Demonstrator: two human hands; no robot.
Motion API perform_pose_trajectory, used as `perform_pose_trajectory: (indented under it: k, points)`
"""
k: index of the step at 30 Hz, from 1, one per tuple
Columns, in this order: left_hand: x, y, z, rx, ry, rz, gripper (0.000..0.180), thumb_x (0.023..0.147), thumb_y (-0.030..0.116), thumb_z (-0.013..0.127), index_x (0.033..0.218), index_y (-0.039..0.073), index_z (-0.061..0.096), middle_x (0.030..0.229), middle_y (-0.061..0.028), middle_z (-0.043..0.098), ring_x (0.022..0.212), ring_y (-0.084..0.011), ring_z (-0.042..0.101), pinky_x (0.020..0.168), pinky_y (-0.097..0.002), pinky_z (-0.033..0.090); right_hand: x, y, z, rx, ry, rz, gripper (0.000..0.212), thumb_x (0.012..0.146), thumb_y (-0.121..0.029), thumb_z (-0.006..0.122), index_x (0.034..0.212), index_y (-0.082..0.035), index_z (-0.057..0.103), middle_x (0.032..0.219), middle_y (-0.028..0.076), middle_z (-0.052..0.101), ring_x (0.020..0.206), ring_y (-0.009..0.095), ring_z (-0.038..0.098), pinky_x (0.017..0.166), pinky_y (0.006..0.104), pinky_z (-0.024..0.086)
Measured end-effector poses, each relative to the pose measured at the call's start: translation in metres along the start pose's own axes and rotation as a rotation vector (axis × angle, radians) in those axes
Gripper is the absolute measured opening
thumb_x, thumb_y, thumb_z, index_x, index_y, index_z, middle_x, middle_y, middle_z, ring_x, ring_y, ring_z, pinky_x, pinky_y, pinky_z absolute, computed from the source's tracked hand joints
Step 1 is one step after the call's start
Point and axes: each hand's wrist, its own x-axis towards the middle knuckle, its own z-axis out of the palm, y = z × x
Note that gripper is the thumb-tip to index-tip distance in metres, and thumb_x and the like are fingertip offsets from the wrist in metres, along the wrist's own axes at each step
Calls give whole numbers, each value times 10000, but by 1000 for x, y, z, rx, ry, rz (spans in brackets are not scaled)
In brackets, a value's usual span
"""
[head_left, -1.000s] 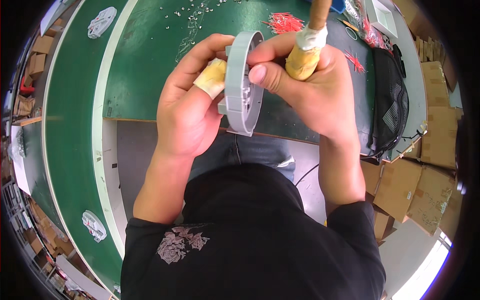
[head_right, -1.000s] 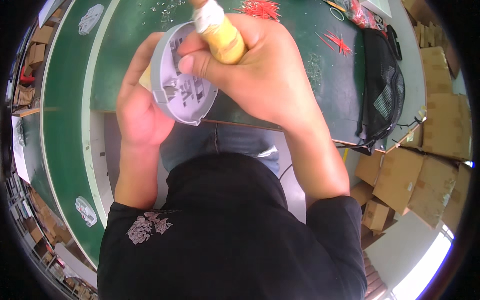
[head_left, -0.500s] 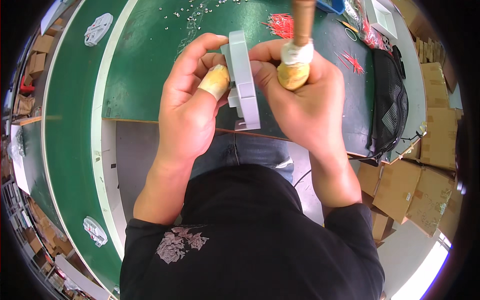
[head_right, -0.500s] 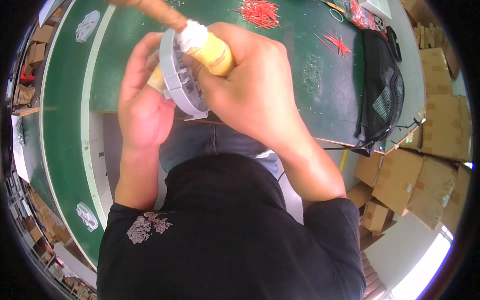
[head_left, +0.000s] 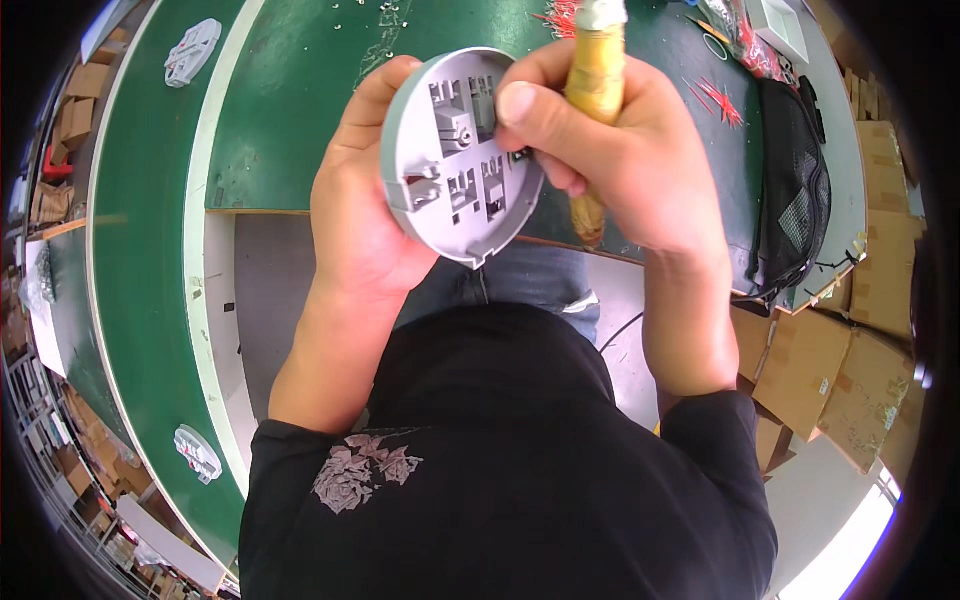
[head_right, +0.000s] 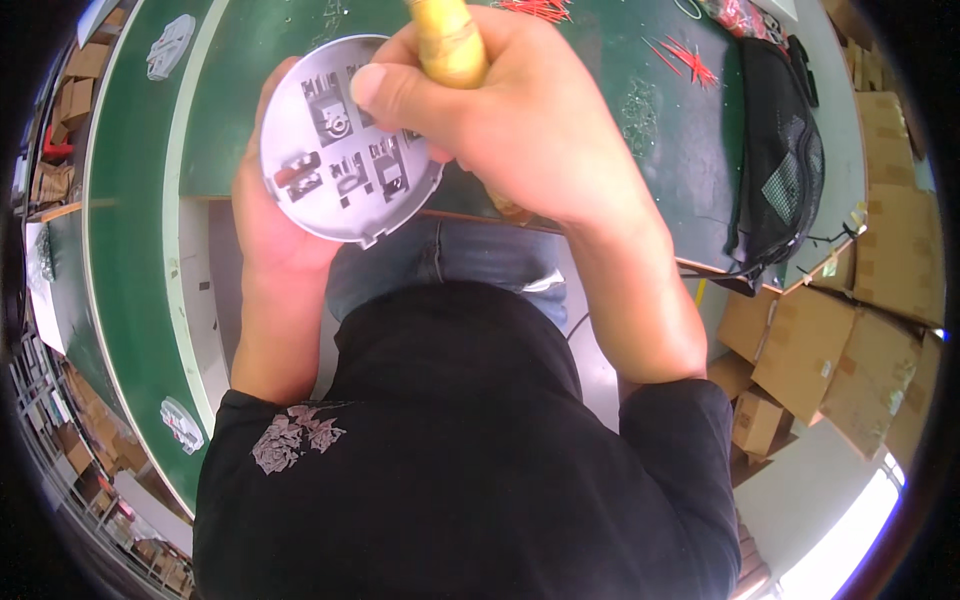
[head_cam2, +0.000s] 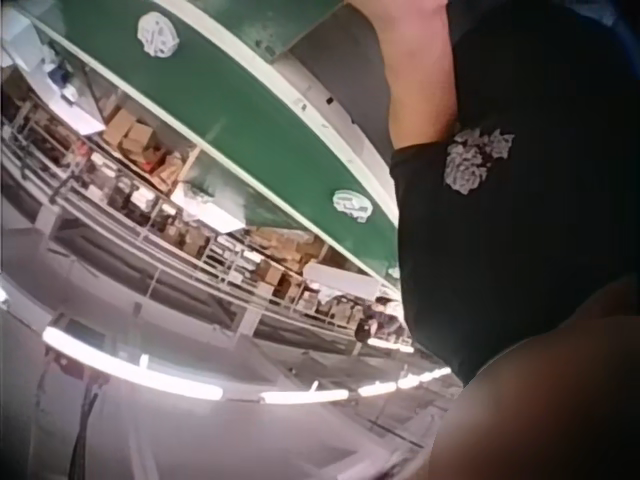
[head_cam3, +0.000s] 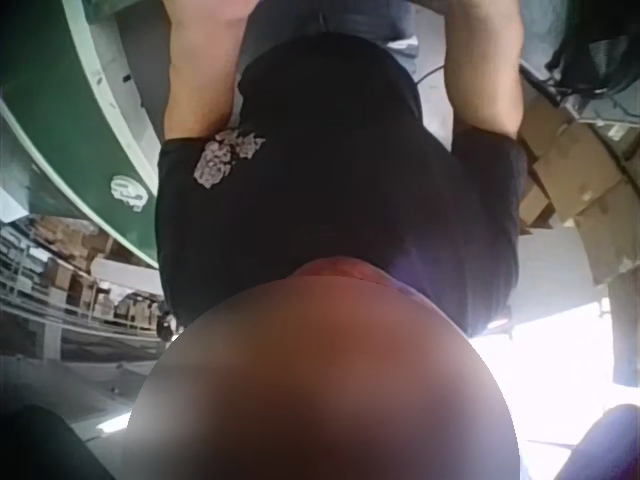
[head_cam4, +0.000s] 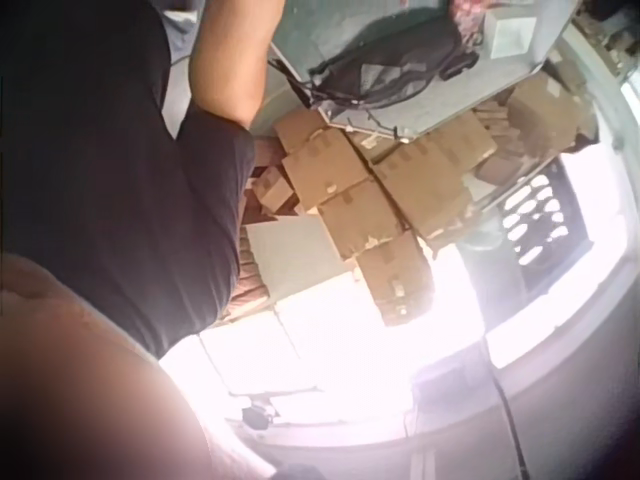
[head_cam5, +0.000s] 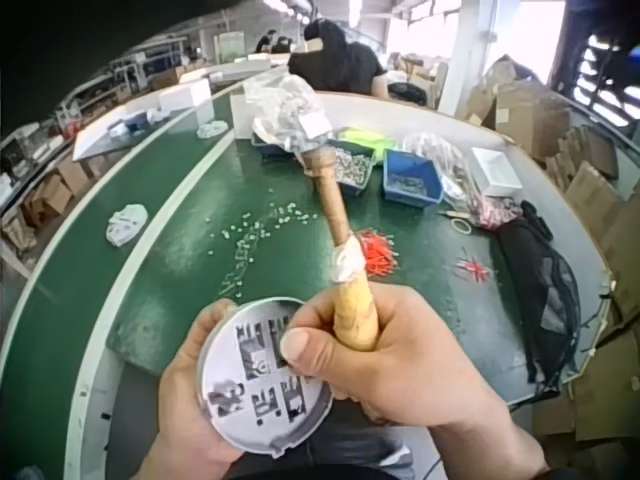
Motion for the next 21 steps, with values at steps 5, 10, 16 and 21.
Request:
perform_pose_trajectory:
  k: [5, 10, 16, 21]
  points:
    - [-5, 2, -6, -74, 41, -144, 414, 933, 121, 592, 1332, 15, 562, 1212, -202, 668, 1068, -306, 700, 898, -458, 613, -8, -7, -5, -40, 49, -89, 213, 954, -215, 727, 970, -6, 686, 772, 40, 660, 568, 44, 485, 518, 208, 366]
    - [-6, 3, -11, -143, -12, -261, 553, 910, 257, 658, 1389, 13, 527, 1246, -219, 656, 1108, -340, 688, 930, -514, 600, -11, -6, -3, -121, 54, -127, 218, 959, -221, 725, 978, -7, 687, 774, 43, 663, 549, 39, 474, 510, 203, 353]
    - [-12, 20, -12, -16, 215, 19, 402, 958, 70, 547, 1357, 18, 552, 1198, -166, 666, 1050, -282, 695, 911, -458, 605, -12, -14, -3, -172, 46, -141, 207, 950, -204, 730, 994, -4, 699, 786, 35, 670, 580, 52, 509, 533, 218, 392]
    - [-35, 166, -74, 1798, 908, 607, 287, 1018, 125, 500, 1207, 125, 716, 1176, -85, 676, 1020, -191, 660, 726, -321, 567, 15, -12, -62, -790, 262, -185, 193, 904, -165, 743, 1034, -24, 721, 802, 23, 671, 697, 96, 579, 646, 269, 470]
